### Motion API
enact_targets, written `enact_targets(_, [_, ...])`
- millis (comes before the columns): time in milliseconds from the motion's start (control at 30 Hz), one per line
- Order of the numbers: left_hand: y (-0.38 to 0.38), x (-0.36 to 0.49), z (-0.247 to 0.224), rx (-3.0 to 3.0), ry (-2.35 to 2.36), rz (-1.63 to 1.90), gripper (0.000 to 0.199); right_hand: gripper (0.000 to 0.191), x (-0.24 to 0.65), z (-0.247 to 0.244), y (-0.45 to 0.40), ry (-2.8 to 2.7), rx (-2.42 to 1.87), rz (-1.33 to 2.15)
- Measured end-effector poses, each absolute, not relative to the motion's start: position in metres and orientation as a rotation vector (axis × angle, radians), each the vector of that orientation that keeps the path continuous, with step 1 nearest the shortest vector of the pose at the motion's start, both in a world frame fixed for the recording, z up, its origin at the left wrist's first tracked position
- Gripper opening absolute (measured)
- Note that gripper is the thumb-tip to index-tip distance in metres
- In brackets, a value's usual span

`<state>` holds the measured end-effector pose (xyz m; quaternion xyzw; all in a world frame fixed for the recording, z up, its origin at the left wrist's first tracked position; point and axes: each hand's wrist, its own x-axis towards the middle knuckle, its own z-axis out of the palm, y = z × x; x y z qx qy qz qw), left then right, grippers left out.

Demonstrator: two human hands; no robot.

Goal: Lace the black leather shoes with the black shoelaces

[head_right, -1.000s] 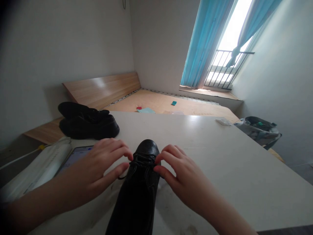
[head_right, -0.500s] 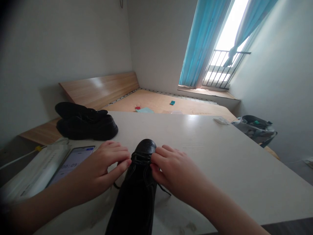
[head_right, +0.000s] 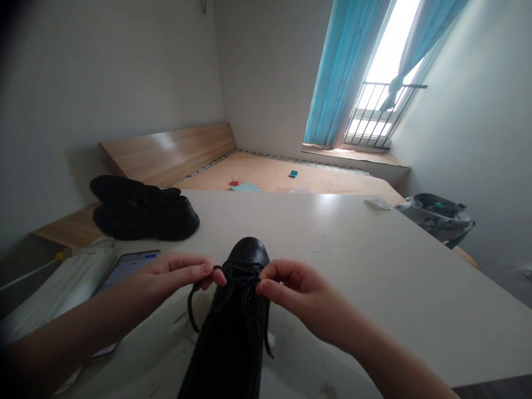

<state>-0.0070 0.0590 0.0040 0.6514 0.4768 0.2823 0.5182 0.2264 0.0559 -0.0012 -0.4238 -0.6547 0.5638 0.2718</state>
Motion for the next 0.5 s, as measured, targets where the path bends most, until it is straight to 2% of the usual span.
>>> enact_targets(167, [0.068, 0.012, 0.008, 1.684, 1.141, 0.741, 0.022, 0.025, 0.217, 0.01, 0.067, -1.543, -1.144, 1.692])
enact_targets(500, [0.076, 0.024, -0.002, 1.678, 1.235, 0.991, 0.025, 0.026, 0.201, 0.006, 0.091, -1.428, -1.107, 1.583])
